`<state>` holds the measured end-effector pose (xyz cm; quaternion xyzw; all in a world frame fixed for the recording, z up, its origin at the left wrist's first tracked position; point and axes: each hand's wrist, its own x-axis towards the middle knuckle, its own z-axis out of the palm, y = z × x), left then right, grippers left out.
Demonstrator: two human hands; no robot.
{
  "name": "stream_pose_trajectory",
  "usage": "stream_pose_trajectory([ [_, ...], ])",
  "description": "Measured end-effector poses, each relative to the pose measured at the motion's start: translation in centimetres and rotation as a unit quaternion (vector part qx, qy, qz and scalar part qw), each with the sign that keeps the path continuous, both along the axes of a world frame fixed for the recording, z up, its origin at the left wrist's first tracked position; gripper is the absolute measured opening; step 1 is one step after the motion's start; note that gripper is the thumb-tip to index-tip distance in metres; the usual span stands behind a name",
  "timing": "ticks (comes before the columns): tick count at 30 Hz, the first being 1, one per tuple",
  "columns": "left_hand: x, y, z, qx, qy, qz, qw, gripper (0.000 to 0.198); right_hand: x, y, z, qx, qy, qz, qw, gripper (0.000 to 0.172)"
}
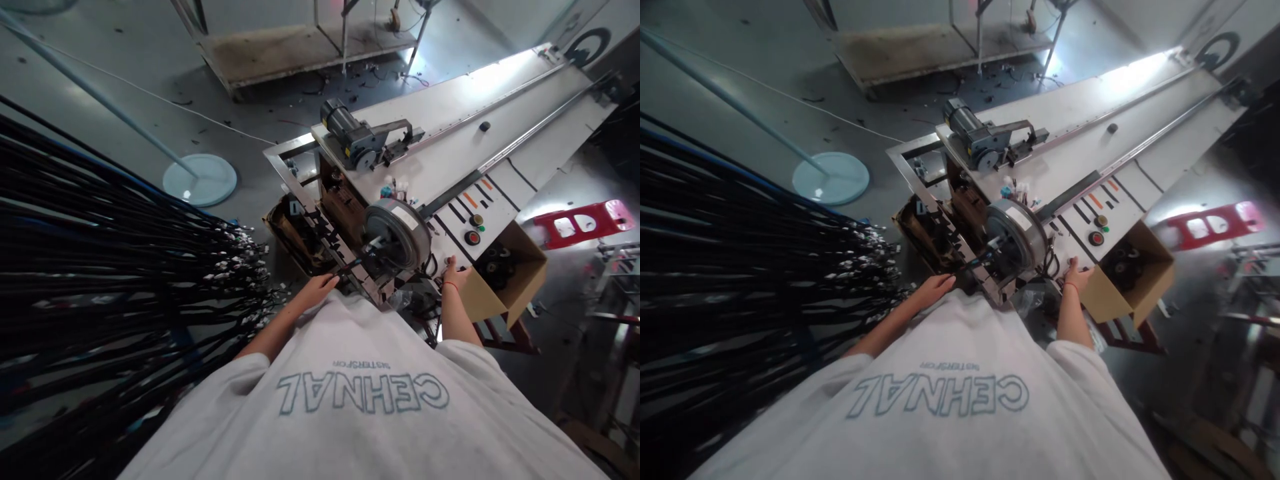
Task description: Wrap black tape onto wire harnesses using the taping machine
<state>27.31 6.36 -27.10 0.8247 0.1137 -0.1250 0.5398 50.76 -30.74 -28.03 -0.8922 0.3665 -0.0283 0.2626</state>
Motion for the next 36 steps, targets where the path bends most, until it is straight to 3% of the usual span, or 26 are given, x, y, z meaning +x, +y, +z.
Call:
stream_pose_trajectory([
  [5,2.1,-0.8,0.9,-0.002,-0.026,0.036,0.999,0.048,0.0,0.3,0.2,-0.012,0.001,0.002,1.0,0.087],
  [11,4.8,-2.2,1.5,0.042,-0.03,0.02,0.998,0.041,-0.1,0.4,0.3,-0.021,0.012,0.018,1.0,0.085],
  [22,6.0,-3.3,1.5,0.051,-0.041,0.023,0.998,0.043,0.2,0.2,-0.2,-0.026,0.005,0.006,1.0,0.082],
  [25,5.0,-2.8,0.9,0.031,-0.029,-0.005,0.999,0.041,0.2,0.2,-0.3,-0.031,0.006,0.009,0.999,0.084],
  [29,0.8,-0.9,-1.3,0.01,0.033,-0.028,0.999,0.044,0.2,0.1,-0.4,-0.029,0.009,0.008,1.0,0.085],
  [33,-3.8,0.8,-3.1,0.025,0.083,0.019,0.996,0.045,0.2,-0.1,-0.6,-0.024,0.008,0.004,1.0,0.084],
  [36,-4.7,0.8,-2.7,0.042,0.052,0.049,0.997,0.046,0.2,-0.2,-0.7,-0.024,0.001,0.004,1.0,0.084],
])
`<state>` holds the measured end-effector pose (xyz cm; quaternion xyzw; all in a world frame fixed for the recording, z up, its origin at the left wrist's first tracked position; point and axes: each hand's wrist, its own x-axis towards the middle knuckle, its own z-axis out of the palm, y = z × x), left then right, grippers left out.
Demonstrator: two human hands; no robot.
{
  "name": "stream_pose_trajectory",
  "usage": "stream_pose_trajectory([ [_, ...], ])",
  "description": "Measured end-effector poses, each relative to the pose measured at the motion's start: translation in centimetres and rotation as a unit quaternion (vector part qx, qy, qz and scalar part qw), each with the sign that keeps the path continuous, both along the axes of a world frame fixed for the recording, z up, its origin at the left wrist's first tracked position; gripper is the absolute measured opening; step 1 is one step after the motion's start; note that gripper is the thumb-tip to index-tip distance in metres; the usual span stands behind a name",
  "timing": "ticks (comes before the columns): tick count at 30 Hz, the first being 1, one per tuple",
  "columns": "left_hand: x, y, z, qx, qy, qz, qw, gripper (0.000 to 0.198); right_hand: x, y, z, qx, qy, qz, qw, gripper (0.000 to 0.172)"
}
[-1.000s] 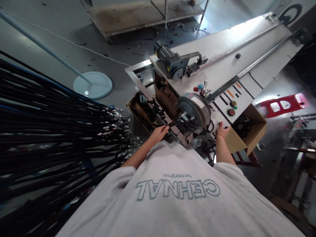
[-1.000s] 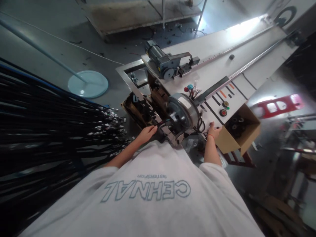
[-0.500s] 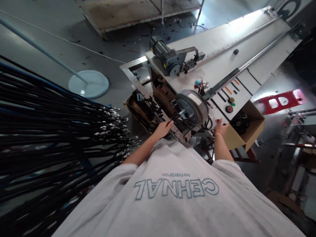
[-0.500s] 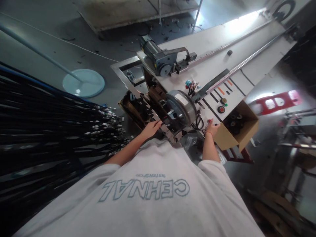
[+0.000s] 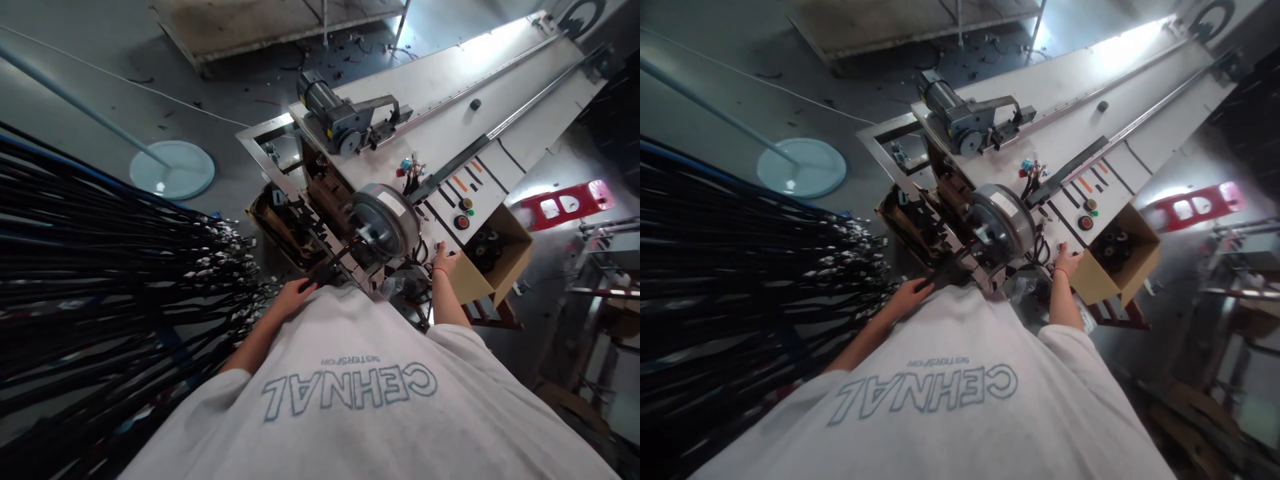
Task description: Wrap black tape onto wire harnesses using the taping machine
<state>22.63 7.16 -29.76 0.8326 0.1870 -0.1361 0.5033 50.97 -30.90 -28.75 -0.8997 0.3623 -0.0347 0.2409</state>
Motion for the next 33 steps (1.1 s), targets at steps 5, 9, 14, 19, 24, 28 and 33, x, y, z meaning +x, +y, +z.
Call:
stream_pose_trajectory([
  [5,2.5,-1.4,2.0,0.028,-0.048,-0.001,0.998,0.044,-0.1,0.0,0.1,-0.007,0.008,0.008,1.0,0.085],
  [9,5.0,-1.9,3.0,0.035,-0.07,-0.015,0.997,0.04,-0.1,0.1,0.3,-0.008,0.016,0.013,1.0,0.086],
  [14,7.3,-2.5,3.0,0.033,-0.085,-0.02,0.996,0.039,-0.3,0.1,0.1,-0.002,0.008,0.009,1.0,0.087],
  [19,9.0,-3.7,2.7,0.01,-0.102,0.004,0.995,0.036,-0.4,0.0,-0.1,0.02,-0.032,0.005,0.999,0.085],
  [24,10.4,-4.4,2.9,0.004,-0.117,-0.009,0.993,0.035,-0.3,0.0,-0.1,0.024,-0.04,-0.001,0.999,0.084],
  [28,11.1,-4.6,3.3,-0.013,-0.122,-0.041,0.992,0.038,-0.2,0.0,-0.1,0.024,-0.042,-0.001,0.999,0.08],
  [33,10.0,-3.8,1.4,0.005,-0.096,-0.049,0.994,0.036,-0.3,-0.1,-0.1,0.03,-0.059,0.002,0.998,0.082],
])
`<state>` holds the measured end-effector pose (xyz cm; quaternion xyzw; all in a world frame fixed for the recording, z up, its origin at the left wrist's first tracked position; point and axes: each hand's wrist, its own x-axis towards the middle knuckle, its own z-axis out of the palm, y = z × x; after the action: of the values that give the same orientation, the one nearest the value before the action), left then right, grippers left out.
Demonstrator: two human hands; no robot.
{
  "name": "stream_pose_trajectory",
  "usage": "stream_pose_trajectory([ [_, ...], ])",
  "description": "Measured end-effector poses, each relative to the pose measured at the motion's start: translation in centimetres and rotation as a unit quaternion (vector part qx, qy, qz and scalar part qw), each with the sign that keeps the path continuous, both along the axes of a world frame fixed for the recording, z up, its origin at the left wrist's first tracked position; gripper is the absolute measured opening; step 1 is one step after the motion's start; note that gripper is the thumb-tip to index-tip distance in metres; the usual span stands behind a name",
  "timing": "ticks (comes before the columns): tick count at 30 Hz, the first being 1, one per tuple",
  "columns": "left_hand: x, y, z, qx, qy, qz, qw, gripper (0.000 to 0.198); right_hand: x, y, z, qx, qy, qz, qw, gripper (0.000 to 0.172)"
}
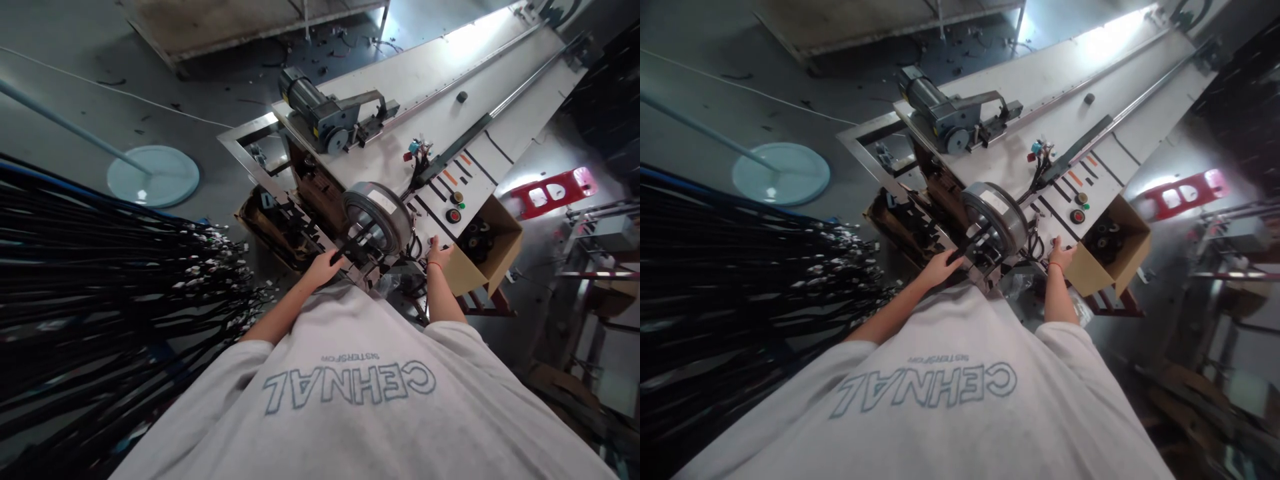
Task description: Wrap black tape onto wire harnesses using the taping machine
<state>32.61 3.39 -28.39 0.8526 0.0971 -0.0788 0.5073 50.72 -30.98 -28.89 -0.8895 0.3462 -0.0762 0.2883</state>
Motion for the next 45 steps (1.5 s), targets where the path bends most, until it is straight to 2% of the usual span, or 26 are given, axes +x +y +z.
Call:
stream_pose_trajectory([
  [3,-3.1,2.4,-3.4,0.034,0.082,-0.005,0.996,0.036,-0.1,0.0,0.0,-0.005,0.007,0.0,1.0,0.083],
  [6,-7.6,5.3,-6.6,0.074,0.186,0.01,0.98,0.033,-0.1,0.1,0.0,-0.011,0.008,0.002,1.0,0.081],
  [9,-11.6,7.0,-7.7,0.09,0.205,0.067,0.972,0.037,-0.2,0.1,0.0,-0.009,0.012,-0.001,1.0,0.084],
  [11,-13.2,7.1,-7.0,0.088,0.169,0.102,0.976,0.043,-0.2,0.1,0.0,-0.005,0.022,-0.005,1.0,0.087],
  [14,-14.3,6.1,-4.2,0.077,0.111,0.132,0.982,0.045,-0.3,0.1,0.0,-0.001,0.032,-0.007,0.999,0.089],
  [18,-14.2,4.7,0.1,0.039,0.062,0.139,0.988,0.043,-0.3,0.1,0.1,-0.001,0.037,-0.004,0.999,0.089],
  [20,-13.8,4.4,1.6,0.015,0.04,0.135,0.99,0.043,-0.3,0.1,0.1,-0.003,0.039,-0.003,0.999,0.09],
  [22,-13.1,4.3,2.4,-0.002,0.02,0.137,0.99,0.045,-0.3,0.2,0.2,-0.006,0.039,-0.004,0.999,0.09],
  [30,-10.1,3.4,3.2,-0.001,0.004,0.1,0.995,0.047,-0.6,0.5,0.5,0.001,0.033,-0.003,0.999,0.089],
  [45,-3.7,0.7,2.8,0.009,-0.007,0.106,0.994,0.044,-0.7,0.7,0.5,0.022,0.026,0.001,0.999,0.086],
])
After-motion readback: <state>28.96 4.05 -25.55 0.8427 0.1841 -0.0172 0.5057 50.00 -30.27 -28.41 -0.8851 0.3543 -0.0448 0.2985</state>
